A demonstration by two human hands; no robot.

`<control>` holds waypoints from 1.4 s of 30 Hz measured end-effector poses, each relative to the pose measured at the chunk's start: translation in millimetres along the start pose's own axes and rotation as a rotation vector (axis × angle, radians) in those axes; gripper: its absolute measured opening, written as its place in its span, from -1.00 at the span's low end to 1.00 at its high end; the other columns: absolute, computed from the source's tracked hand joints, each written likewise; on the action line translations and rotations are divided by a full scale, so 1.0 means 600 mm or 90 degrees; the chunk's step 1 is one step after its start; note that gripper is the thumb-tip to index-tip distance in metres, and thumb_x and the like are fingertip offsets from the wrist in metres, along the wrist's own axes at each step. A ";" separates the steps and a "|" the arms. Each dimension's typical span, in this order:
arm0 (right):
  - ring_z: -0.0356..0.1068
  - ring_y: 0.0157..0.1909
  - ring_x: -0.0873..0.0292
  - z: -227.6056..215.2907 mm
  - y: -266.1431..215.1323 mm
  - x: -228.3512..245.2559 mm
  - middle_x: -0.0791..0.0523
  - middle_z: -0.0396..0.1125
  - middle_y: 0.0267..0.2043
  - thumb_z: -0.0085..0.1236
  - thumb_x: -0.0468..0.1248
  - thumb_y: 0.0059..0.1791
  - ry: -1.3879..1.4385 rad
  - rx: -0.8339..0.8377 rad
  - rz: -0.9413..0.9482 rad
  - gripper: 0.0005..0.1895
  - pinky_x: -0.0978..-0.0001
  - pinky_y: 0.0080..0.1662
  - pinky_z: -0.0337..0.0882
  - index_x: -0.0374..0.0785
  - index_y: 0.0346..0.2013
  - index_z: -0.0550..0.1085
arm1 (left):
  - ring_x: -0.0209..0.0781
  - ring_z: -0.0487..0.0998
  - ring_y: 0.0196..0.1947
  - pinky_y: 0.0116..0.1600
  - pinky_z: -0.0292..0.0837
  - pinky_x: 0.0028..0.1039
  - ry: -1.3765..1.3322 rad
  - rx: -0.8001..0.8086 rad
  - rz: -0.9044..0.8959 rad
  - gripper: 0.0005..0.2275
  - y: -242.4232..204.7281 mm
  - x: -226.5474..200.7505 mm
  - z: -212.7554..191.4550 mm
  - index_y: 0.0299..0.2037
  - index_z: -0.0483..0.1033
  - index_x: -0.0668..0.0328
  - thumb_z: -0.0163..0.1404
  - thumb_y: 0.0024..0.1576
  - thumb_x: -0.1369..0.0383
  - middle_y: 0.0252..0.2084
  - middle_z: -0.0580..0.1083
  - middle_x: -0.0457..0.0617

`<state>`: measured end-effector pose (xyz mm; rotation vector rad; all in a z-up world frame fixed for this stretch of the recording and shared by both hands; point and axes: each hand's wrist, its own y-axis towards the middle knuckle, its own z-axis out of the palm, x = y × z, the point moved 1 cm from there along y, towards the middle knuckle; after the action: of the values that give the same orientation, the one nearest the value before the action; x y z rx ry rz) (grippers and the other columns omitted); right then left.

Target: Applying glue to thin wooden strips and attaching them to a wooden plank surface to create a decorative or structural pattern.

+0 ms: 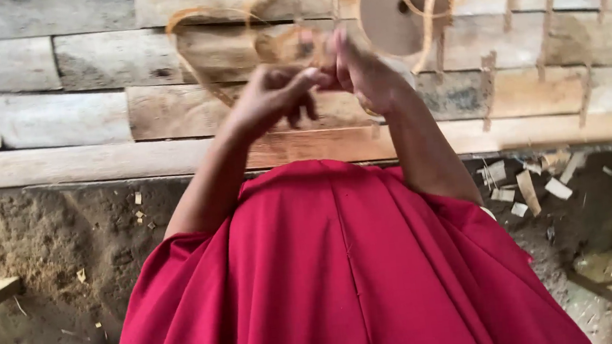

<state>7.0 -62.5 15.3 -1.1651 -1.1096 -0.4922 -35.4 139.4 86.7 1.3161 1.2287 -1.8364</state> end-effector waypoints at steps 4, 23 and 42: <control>0.52 -0.36 0.09 0.044 0.062 0.129 -0.11 0.50 -0.40 -0.08 -0.19 0.07 0.447 -0.048 -0.077 -0.59 0.29 -0.19 0.61 -0.54 -0.27 0.55 | -0.36 0.48 -0.71 -0.57 0.46 -0.63 -0.019 -0.044 0.032 -0.59 0.042 0.050 -0.018 0.24 0.43 0.39 -0.07 0.27 0.26 -0.48 0.63 0.09; 0.44 -0.55 0.31 0.067 0.564 0.261 0.14 0.41 -0.55 0.25 -0.41 -0.01 0.219 -0.222 -0.122 -0.84 0.53 -0.55 0.39 -0.19 -0.47 0.50 | 0.00 -0.19 0.59 0.56 -0.28 -0.30 0.356 -0.050 0.074 -0.21 0.308 0.078 -0.568 0.52 -0.21 0.30 0.06 0.16 0.40 0.59 -0.15 0.22; 0.25 -0.23 0.21 0.009 0.940 0.110 0.24 0.37 -0.36 0.32 -0.20 -0.01 -0.334 -0.385 -0.261 -0.84 0.24 -0.24 0.31 -0.11 -0.42 0.51 | -0.13 0.60 -0.44 -0.35 0.38 -0.26 0.320 -0.446 0.026 -0.82 0.611 0.148 -0.688 -0.14 0.60 -0.13 0.08 0.12 0.14 -0.46 0.64 -0.15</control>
<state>482.5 166.7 -193.7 -1.6543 -1.7429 -0.9136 410.3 364.3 -165.2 1.3816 1.8578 -0.8959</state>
